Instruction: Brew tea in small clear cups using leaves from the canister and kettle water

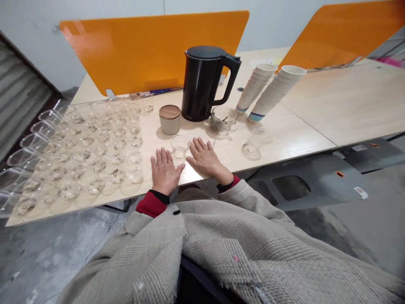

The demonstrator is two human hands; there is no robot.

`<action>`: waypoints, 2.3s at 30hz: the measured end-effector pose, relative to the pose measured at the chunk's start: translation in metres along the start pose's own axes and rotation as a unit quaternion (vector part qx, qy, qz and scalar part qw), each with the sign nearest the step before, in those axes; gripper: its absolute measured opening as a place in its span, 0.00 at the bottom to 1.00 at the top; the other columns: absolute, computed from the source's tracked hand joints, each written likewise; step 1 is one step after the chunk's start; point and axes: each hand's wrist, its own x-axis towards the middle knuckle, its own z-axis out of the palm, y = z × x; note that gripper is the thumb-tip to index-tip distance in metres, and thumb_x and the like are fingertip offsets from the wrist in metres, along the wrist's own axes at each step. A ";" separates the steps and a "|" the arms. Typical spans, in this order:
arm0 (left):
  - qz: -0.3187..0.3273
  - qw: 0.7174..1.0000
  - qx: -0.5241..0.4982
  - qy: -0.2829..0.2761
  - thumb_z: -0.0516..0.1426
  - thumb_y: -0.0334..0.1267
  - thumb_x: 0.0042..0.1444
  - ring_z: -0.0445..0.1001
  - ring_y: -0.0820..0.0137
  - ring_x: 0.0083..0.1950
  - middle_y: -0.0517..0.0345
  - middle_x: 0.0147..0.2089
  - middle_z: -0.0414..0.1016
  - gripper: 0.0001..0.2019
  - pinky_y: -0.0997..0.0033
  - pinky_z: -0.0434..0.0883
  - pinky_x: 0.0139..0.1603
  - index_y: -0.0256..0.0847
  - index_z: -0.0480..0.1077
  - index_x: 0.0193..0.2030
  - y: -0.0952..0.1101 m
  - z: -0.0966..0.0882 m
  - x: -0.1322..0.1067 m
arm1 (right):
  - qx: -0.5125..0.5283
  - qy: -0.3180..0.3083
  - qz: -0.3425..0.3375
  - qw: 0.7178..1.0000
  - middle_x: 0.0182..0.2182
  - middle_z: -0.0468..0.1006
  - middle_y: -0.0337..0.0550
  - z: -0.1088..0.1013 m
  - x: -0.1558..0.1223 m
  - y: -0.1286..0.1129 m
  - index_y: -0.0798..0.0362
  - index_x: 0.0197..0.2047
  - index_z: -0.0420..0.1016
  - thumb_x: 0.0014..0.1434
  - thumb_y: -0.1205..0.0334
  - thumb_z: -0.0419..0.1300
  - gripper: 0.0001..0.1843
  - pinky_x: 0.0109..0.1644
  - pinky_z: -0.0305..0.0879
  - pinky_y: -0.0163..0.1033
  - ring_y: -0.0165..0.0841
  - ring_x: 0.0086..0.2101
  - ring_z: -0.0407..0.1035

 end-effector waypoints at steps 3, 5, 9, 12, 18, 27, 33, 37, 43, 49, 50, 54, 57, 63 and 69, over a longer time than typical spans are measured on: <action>0.000 1.000 -0.002 -0.001 0.52 0.56 0.72 0.47 0.42 0.86 0.27 0.83 0.49 0.40 0.32 0.45 0.83 0.24 0.56 0.80 0.000 -0.001 0.000 | 0.000 -0.006 0.002 1.000 0.82 0.43 0.63 -0.002 -0.001 -0.001 0.62 0.83 0.50 0.77 0.46 0.47 0.41 0.81 0.35 0.70 0.54 0.81 0.37; -0.001 1.000 -0.001 -0.004 0.52 0.56 0.73 0.47 0.42 0.86 0.27 0.83 0.48 0.41 0.33 0.45 0.83 0.23 0.56 0.79 0.000 -0.002 0.000 | -0.001 -0.012 0.004 1.000 0.82 0.42 0.63 -0.003 -0.001 -0.002 0.63 0.83 0.49 0.77 0.47 0.47 0.41 0.81 0.35 0.70 0.55 0.81 0.36; 0.001 1.000 -0.003 -0.001 0.52 0.56 0.73 0.47 0.42 0.86 0.27 0.83 0.49 0.41 0.32 0.45 0.83 0.24 0.56 0.80 0.000 0.000 0.000 | 0.001 -0.008 0.004 1.000 0.82 0.42 0.63 -0.003 -0.001 -0.002 0.63 0.83 0.49 0.77 0.46 0.48 0.41 0.81 0.34 0.70 0.54 0.81 0.36; 0.000 1.000 -0.008 0.002 0.52 0.56 0.73 0.47 0.42 0.86 0.29 0.83 0.50 0.40 0.32 0.45 0.83 0.27 0.57 0.80 0.000 0.000 0.000 | 0.003 -0.006 0.003 1.000 0.82 0.42 0.62 -0.003 -0.001 -0.002 0.62 0.83 0.50 0.77 0.46 0.48 0.41 0.81 0.34 0.70 0.54 0.81 0.36; -0.014 0.999 0.030 -0.031 0.51 0.55 0.74 0.45 0.44 0.86 0.28 0.84 0.47 0.41 0.35 0.45 0.84 0.22 0.54 0.80 0.006 -0.009 -0.001 | 0.001 -0.021 0.009 1.000 0.82 0.40 0.62 -0.006 -0.001 -0.004 0.63 0.83 0.48 0.77 0.47 0.47 0.41 0.82 0.33 0.69 0.53 0.81 0.35; -0.016 0.997 0.060 -0.039 0.49 0.56 0.74 0.45 0.45 0.86 0.30 0.84 0.46 0.41 0.37 0.46 0.84 0.22 0.53 0.80 0.008 -0.013 -0.001 | -0.002 -0.019 0.009 1.000 0.82 0.41 0.60 -0.003 0.000 -0.002 0.61 0.83 0.48 0.77 0.46 0.46 0.41 0.82 0.33 0.68 0.52 0.81 0.35; -0.021 0.996 0.065 -0.051 0.49 0.55 0.75 0.44 0.45 0.86 0.31 0.85 0.45 0.41 0.38 0.45 0.84 0.21 0.51 0.81 0.010 -0.015 -0.002 | -0.005 -0.021 0.011 1.000 0.82 0.41 0.61 -0.005 -0.001 -0.003 0.61 0.83 0.48 0.77 0.46 0.47 0.41 0.82 0.33 0.68 0.53 0.81 0.35; -0.020 0.996 0.063 -0.052 0.50 0.55 0.75 0.44 0.44 0.86 0.31 0.85 0.45 0.41 0.38 0.45 0.85 0.21 0.51 0.81 0.010 -0.015 -0.002 | -0.012 -0.022 0.012 1.000 0.82 0.41 0.61 -0.006 -0.002 -0.004 0.62 0.83 0.48 0.78 0.47 0.47 0.41 0.82 0.33 0.67 0.54 0.81 0.35; -0.011 0.998 0.052 -0.027 0.49 0.56 0.74 0.46 0.44 0.86 0.29 0.84 0.47 0.41 0.36 0.47 0.84 0.22 0.54 0.80 0.007 -0.010 -0.002 | -0.009 -0.012 0.006 1.000 0.82 0.42 0.62 -0.002 0.000 -0.001 0.62 0.83 0.49 0.77 0.46 0.47 0.41 0.81 0.34 0.69 0.54 0.81 0.36; -0.011 0.999 0.045 -0.028 0.49 0.56 0.74 0.45 0.44 0.86 0.28 0.84 0.47 0.41 0.37 0.46 0.84 0.22 0.53 0.80 0.006 -0.009 -0.002 | -0.013 -0.022 0.009 1.000 0.82 0.42 0.61 -0.006 -0.003 -0.003 0.62 0.83 0.48 0.77 0.46 0.46 0.41 0.82 0.34 0.68 0.54 0.81 0.36; -0.012 0.999 0.044 -0.029 0.50 0.56 0.74 0.45 0.44 0.86 0.29 0.84 0.47 0.41 0.37 0.46 0.84 0.22 0.53 0.80 0.007 -0.009 -0.002 | -0.013 -0.025 0.010 1.000 0.82 0.42 0.61 -0.007 -0.003 -0.004 0.62 0.83 0.48 0.77 0.46 0.46 0.41 0.82 0.34 0.68 0.54 0.81 0.35; -0.015 0.999 0.039 -0.033 0.50 0.55 0.74 0.45 0.44 0.86 0.29 0.84 0.47 0.41 0.37 0.45 0.84 0.22 0.53 0.80 0.008 -0.012 -0.002 | -0.012 -0.024 0.010 1.000 0.82 0.42 0.62 -0.008 -0.004 -0.005 0.63 0.83 0.47 0.77 0.46 0.46 0.41 0.82 0.34 0.68 0.55 0.81 0.35; -0.016 0.998 0.041 -0.041 0.50 0.55 0.74 0.44 0.44 0.86 0.29 0.84 0.46 0.41 0.37 0.45 0.84 0.21 0.52 0.80 0.009 -0.014 -0.002 | -0.009 -0.017 0.006 1.000 0.82 0.42 0.63 -0.005 -0.003 -0.003 0.63 0.83 0.48 0.77 0.46 0.46 0.41 0.81 0.35 0.69 0.55 0.81 0.36; -0.017 0.998 0.043 -0.043 0.50 0.55 0.74 0.44 0.45 0.86 0.30 0.84 0.46 0.41 0.37 0.45 0.84 0.21 0.52 0.80 0.009 -0.015 -0.002 | -0.010 -0.016 0.007 1.000 0.82 0.42 0.62 -0.004 -0.002 -0.002 0.62 0.83 0.48 0.77 0.46 0.46 0.41 0.81 0.34 0.69 0.54 0.81 0.36; -0.015 0.998 0.045 -0.031 0.48 0.56 0.74 0.45 0.45 0.86 0.30 0.84 0.46 0.41 0.38 0.45 0.84 0.22 0.53 0.80 0.008 -0.011 -0.002 | -0.011 -0.018 0.006 1.000 0.82 0.42 0.63 -0.005 -0.002 -0.002 0.63 0.83 0.48 0.77 0.47 0.46 0.41 0.81 0.34 0.69 0.55 0.81 0.36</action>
